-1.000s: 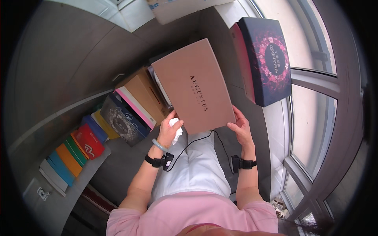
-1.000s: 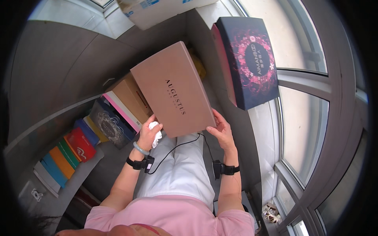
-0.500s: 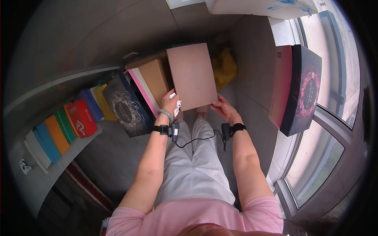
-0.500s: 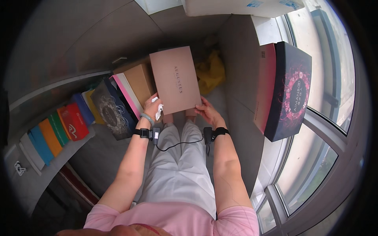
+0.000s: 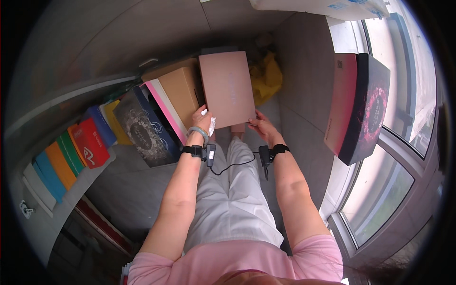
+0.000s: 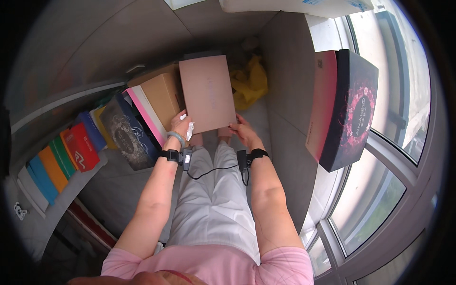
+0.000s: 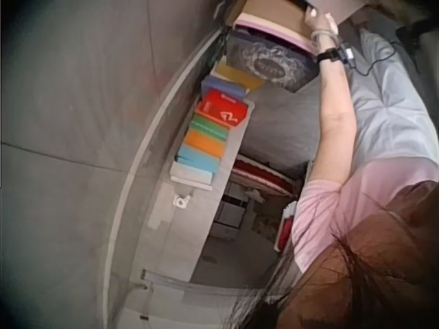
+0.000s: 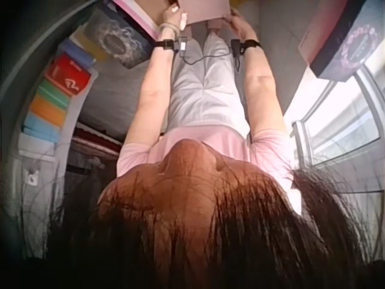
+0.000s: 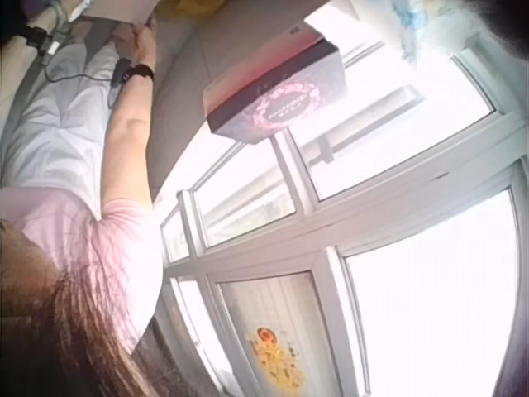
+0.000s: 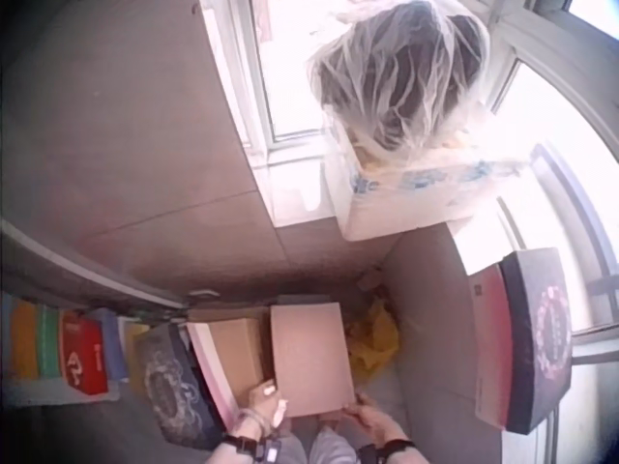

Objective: The person cleans a white power strip with a tissue, then moves to a balcony area to wipe the window sill. They proceed to clean several pairs of shoes, including beige flats and white sneakers, using a tissue. Finally, the person places the cleaned white sneakers into a shoebox and closes the lid.

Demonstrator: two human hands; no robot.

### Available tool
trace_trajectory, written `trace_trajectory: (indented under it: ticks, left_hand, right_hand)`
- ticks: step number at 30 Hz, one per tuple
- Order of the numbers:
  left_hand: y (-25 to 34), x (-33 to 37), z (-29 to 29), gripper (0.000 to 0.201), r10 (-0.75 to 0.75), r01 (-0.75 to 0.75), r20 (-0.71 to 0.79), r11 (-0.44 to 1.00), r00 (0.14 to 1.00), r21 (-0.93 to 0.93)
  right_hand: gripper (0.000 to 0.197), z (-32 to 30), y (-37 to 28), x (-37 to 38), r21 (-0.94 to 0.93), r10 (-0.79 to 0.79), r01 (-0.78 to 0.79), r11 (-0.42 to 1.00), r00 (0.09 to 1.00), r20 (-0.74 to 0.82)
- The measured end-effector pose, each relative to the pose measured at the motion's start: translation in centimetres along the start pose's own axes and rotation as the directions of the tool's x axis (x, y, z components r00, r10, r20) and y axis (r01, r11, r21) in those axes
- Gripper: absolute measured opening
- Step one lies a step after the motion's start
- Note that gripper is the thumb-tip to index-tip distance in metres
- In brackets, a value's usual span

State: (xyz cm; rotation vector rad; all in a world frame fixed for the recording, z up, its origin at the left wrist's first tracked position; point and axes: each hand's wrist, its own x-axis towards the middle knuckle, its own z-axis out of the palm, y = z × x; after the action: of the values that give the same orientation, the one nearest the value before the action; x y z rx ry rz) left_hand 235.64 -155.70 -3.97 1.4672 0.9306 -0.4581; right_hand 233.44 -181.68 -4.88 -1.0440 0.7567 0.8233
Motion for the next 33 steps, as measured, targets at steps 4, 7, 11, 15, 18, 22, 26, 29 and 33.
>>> trace_trajectory:
  ticks: [4,7,11,15,18,22,26,29,33]
  left_hand:
    - [-2.1,0.6,0.3,0.053,-0.012,0.019,-0.048,0.988,0.999,0.15]
    - [-3.3,0.5,0.5,0.053,0.058,-0.039,-0.053,0.951,0.997,0.307]
    - [-2.6,-1.2,1.2,0.054,0.005,0.025,-0.057,0.86,0.998,0.509]
    - [-3.3,-1.8,1.2,0.057,0.007,0.033,-0.067,0.811,0.998,0.584]
    - [-2.6,-2.5,1.6,0.061,0.004,0.038,-0.073,0.826,0.997,0.563]
    - [-1.7,-2.4,1.9,0.066,-0.005,0.065,-0.101,0.797,0.995,0.6]
    - [-0.7,-3.1,2.4,0.065,0.005,0.051,-0.1,0.829,0.995,0.557]
    - [-0.9,-3.0,2.2,0.062,0.015,0.031,-0.082,0.848,0.997,0.529]
    - [-2.6,-2.5,1.5,0.061,0.03,0.002,-0.06,0.883,0.998,0.47]
  right_hand:
    - [0.064,0.5,0.3,0.6,-0.151,0.029,-0.044,0.988,0.994,-0.104]
    - [0.066,0.7,0.2,0.8,-0.214,0.036,-0.067,0.975,0.989,-0.146]
    - [0.072,0.5,0.5,1.4,-0.369,0.018,-0.107,0.923,0.972,-0.235]
    - [0.074,0.6,0.9,1.2,-0.286,0.043,-0.111,0.952,0.972,-0.233]
    - [0.075,1.1,0.9,1.1,-0.236,0.009,-0.073,0.969,0.966,-0.26]
    - [0.074,1.6,-0.3,1.6,-0.242,-0.091,0.007,0.97,0.937,-0.336]
    - [0.069,1.4,-1.3,2.8,-0.292,-0.185,0.121,0.949,0.962,-0.202]
    - [0.062,1.9,-2.0,2.8,-0.328,-0.186,0.108,0.938,0.958,-0.218]
    - [0.059,2.6,-2.3,2.0,-0.324,-0.222,0.15,0.934,0.955,-0.199]
